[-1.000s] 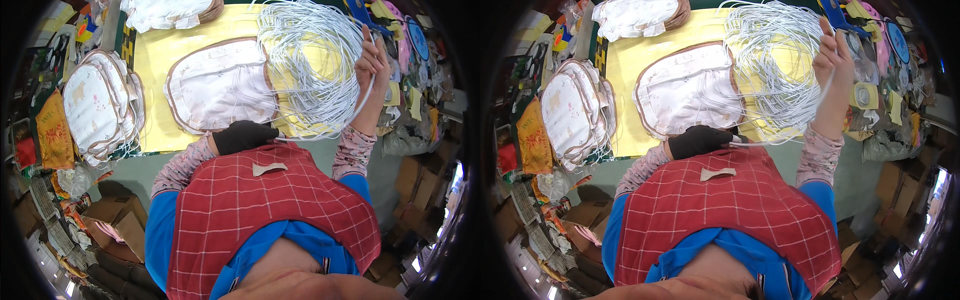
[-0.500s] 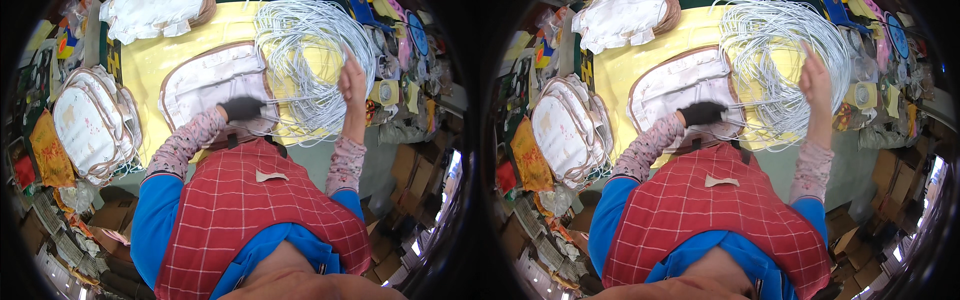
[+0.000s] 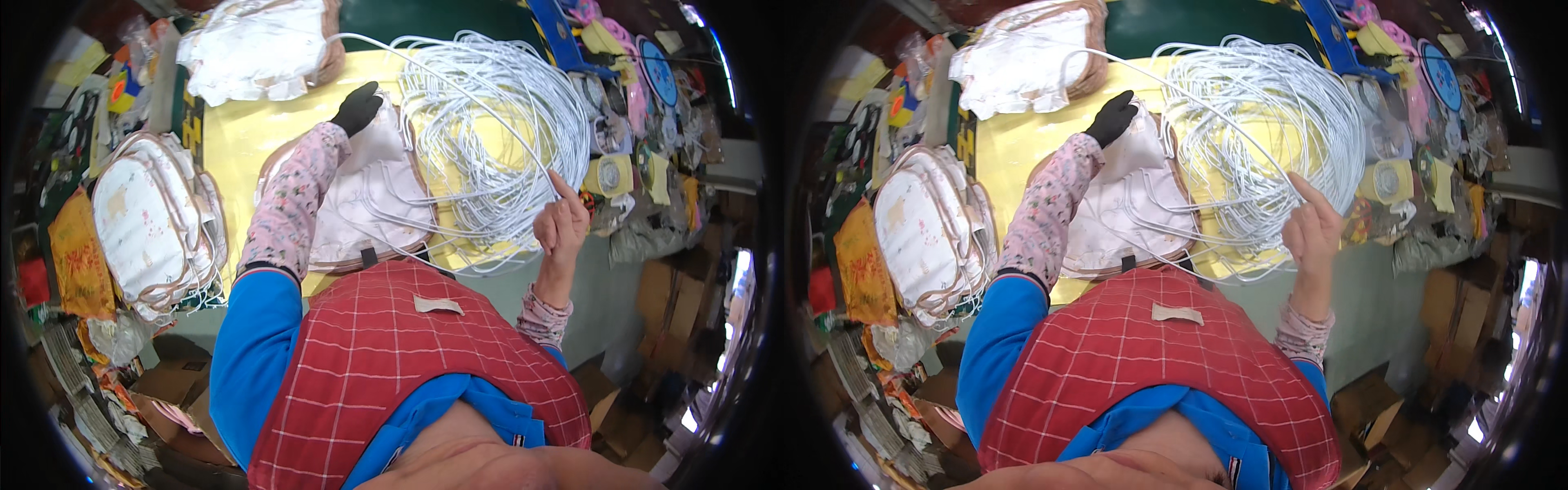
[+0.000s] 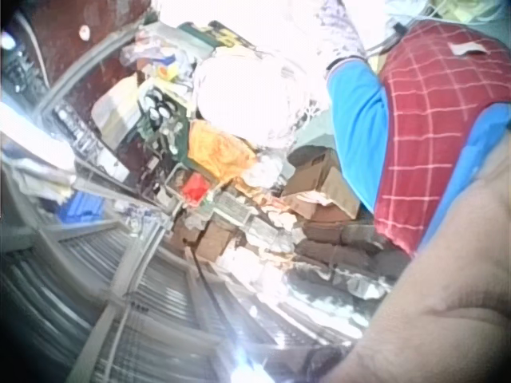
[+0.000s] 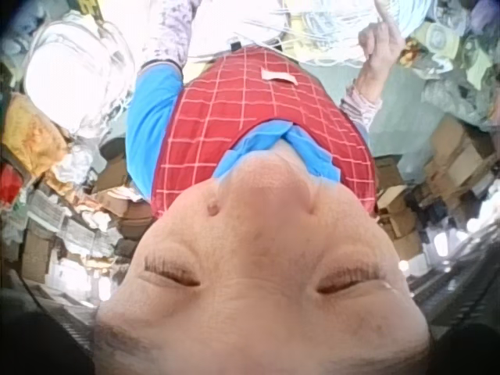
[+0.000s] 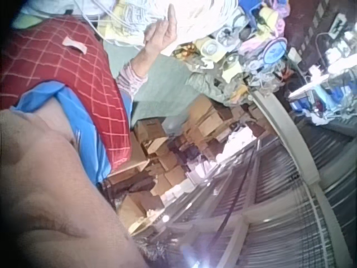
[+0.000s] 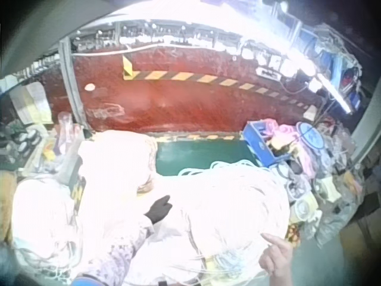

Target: The person repeatedly picks up white fabric masks and white elastic cords from a yellow work surface, inserts the cords into the mask edges, and stacks the assembled masks. The person handles the items one at a time and places finished units into a growing stack.

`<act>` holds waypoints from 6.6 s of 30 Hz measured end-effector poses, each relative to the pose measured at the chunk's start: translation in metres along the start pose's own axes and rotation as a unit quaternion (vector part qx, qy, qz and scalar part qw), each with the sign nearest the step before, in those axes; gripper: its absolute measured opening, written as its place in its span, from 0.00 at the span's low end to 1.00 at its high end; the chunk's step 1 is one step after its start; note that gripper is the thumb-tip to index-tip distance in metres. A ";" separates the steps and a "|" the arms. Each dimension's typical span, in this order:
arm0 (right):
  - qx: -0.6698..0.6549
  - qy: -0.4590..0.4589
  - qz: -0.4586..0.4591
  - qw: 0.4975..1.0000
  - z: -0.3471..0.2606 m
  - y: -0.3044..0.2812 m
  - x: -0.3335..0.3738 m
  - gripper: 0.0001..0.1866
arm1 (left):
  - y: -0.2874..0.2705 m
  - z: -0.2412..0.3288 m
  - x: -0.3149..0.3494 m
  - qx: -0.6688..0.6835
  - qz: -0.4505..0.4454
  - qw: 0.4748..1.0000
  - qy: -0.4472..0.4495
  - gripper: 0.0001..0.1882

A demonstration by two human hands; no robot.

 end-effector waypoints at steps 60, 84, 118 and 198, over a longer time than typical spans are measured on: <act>0.289 -0.219 -0.105 0.926 -0.080 0.043 0.002 0.09 | -0.168 0.310 0.250 -0.076 0.113 0.934 0.331 0.26; 0.406 0.052 0.284 0.867 0.200 -0.098 -0.010 0.16 | -0.282 0.182 0.379 -0.109 0.576 0.763 0.273 0.14; -0.275 -0.076 -0.014 0.958 -0.056 0.017 -0.073 0.23 | 0.076 0.180 0.223 -0.062 -0.286 0.943 0.161 0.20; 0.212 -0.194 -0.179 0.941 -0.096 0.055 0.029 0.17 | -0.073 0.342 0.235 -0.308 0.168 0.822 0.449 0.21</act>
Point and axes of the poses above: each hand's wrist, its own x-axis away from the middle knuckle, its own y-axis out of the palm, z = x × y, the point moved 1 cm from there along -x, towards the middle knuckle, and after that the axes turned 13 degrees about x, right-handed, at the moved point
